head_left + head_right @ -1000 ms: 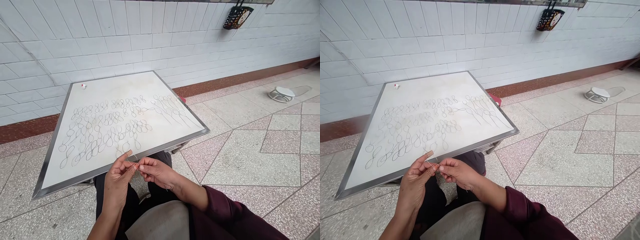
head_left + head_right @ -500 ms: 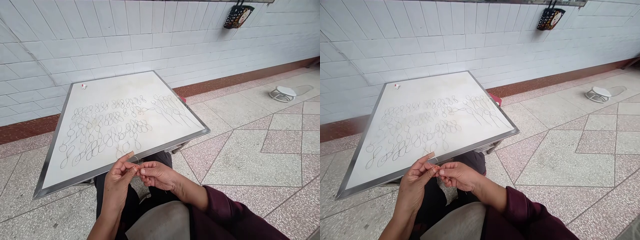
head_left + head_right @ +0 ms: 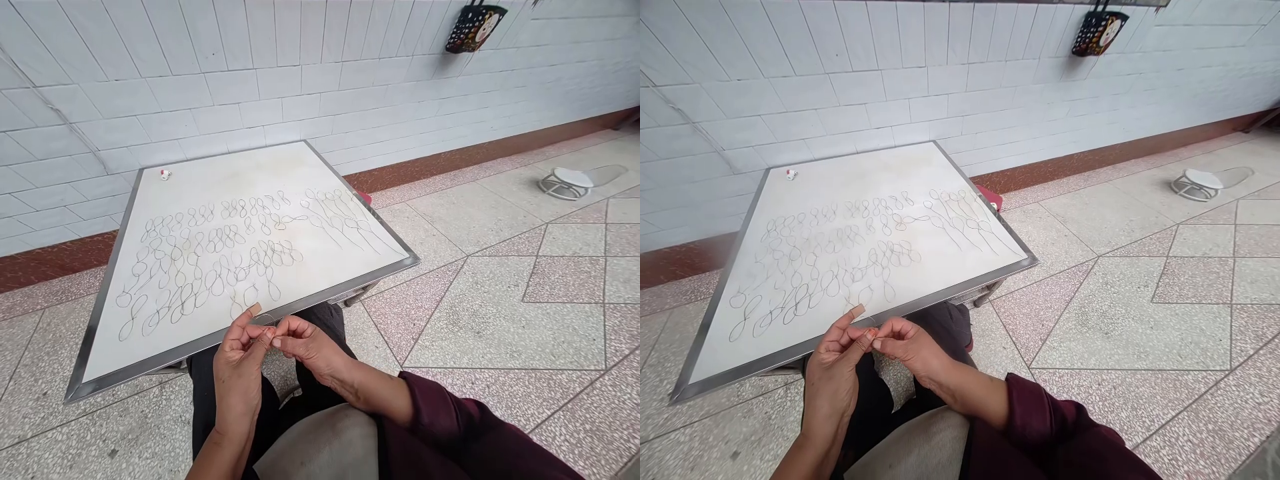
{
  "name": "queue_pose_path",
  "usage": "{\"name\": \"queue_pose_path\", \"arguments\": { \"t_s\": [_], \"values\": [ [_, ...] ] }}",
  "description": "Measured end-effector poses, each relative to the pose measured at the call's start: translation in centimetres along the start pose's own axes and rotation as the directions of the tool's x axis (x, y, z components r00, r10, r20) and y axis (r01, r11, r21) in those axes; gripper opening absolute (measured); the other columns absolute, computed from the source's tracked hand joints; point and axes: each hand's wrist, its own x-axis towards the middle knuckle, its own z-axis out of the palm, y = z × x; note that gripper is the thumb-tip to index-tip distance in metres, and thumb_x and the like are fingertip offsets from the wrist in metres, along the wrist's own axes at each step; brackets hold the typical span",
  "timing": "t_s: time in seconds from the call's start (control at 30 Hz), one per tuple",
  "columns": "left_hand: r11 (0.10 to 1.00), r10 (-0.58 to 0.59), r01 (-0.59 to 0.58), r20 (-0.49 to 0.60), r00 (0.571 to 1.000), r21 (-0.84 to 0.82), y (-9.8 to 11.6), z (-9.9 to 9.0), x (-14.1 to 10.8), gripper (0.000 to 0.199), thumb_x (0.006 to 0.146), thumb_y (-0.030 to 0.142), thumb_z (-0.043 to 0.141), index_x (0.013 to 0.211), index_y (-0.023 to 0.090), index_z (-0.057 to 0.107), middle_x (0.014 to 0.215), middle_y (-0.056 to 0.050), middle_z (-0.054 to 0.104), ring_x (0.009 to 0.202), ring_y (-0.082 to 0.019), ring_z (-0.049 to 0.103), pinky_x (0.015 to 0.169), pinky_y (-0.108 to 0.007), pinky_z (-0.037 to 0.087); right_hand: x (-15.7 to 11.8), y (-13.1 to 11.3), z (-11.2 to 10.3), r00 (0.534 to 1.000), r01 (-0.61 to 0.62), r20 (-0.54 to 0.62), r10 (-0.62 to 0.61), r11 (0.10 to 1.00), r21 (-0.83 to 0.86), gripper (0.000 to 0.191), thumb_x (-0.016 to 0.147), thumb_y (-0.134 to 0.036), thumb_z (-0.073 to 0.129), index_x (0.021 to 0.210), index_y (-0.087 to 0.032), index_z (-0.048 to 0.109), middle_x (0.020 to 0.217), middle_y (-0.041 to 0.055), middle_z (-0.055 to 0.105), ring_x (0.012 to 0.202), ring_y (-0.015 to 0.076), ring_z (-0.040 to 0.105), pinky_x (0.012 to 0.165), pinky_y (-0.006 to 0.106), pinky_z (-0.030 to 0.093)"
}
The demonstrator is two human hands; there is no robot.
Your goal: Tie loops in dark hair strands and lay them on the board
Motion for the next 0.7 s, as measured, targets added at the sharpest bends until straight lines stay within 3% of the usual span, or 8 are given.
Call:
{"name": "queue_pose_path", "arguments": {
  "t_s": [0.1, 0.17, 0.33, 0.47, 0.6, 0.7],
  "values": [
    [0.998, -0.01, 0.008, -0.028, 1.0, -0.057, -0.1, 0.4, 0.2, 0.049, 0.067, 0.028, 0.086, 0.113, 0.019, 0.072, 0.072, 0.003, 0.071, 0.078, -0.014, 0.065, 0.095, -0.032, 0.048, 0.0, 0.5, 0.2, 0.987, 0.159, -0.011, -0.16, 0.986, -0.054, 0.031, 0.068, -0.041, 0.089, 0.071, -0.02, 0.066, 0.073, -0.0038, 0.063, 0.076, 0.0133, 0.055, 0.078, 0.029, 0.041],
    [0.996, -0.033, 0.03, -0.038, 0.999, -0.086, 0.1, 0.6, 0.3, 0.05, 0.065, 0.027, 0.087, 0.112, 0.018, 0.072, 0.07, 0.003, 0.07, 0.077, -0.015, 0.065, 0.095, -0.033, 0.047, 0.0, 0.8, 0.0, 0.98, 0.192, -0.035, -0.196, 0.978, -0.082, 0.029, 0.068, -0.04, 0.089, 0.072, -0.02, 0.068, 0.073, -0.004, 0.063, 0.075, 0.013, 0.054, 0.078, 0.028, 0.041],
    [0.99, -0.094, 0.091, -0.026, 0.995, -0.111, 0.6, 0.6, 0.3, 0.055, 0.06, 0.029, 0.089, 0.111, 0.018, 0.072, 0.069, 0.003, 0.069, 0.072, -0.015, 0.065, 0.083, -0.031, 0.049, 0.2, 1.2, -0.9, 1.0, 0.008, 0.001, -0.008, 0.997, 0.076, 0.026, 0.068, -0.034, 0.09, 0.08, -0.019, 0.073, 0.079, -0.0028, 0.068, 0.07, 0.0098, 0.052, 0.07, 0.025, 0.037],
    [0.994, -0.088, 0.087, -0.012, 0.996, -0.071, 0.5, 0.8, 0.1, 0.054, 0.064, 0.032, 0.087, 0.113, 0.018, 0.071, 0.07, 0.003, 0.068, 0.07, -0.014, 0.062, 0.08, -0.03, 0.049, 0.2, 1.2, -1.1, 0.992, -0.126, 0.043, 0.12, 0.974, 0.187, 0.029, 0.065, -0.029, 0.093, 0.082, -0.018, 0.073, 0.085, 0.0002, 0.071, 0.079, 0.0119, 0.059, 0.068, 0.023, 0.037],
    [0.996, -0.06, 0.059, -0.006, 0.998, -0.062, 0.4, 0.8, 0.0, 0.052, 0.067, 0.033, 0.085, 0.115, 0.018, 0.07, 0.069, 0.004, 0.066, 0.072, -0.014, 0.062, 0.087, -0.034, 0.049, 0.1, 1.1, -1.0, 0.991, -0.131, 0.041, 0.125, 0.976, 0.173, 0.03, 0.063, -0.028, 0.094, 0.079, -0.018, 0.071, 0.085, -0.0004, 0.07, 0.078, 0.0115, 0.059, 0.065, 0.023, 0.037],
    [0.999, -0.038, 0.038, 0.011, 0.999, 0.012, 0.6, 0.6, 0.2, 0.053, 0.069, 0.033, 0.084, 0.118, 0.019, 0.069, 0.073, 0.003, 0.068, 0.076, -0.016, 0.063, 0.093, -0.036, 0.047, 0.1, 0.8, -1.3, 0.999, -0.006, 0.036, 0.002, 0.995, 0.096, 0.029, 0.066, -0.028, 0.092, 0.085, -0.02, 0.071, 0.086, -0.0017, 0.068, 0.078, 0.0114, 0.058, 0.071, 0.024, 0.041]
  ]
}}
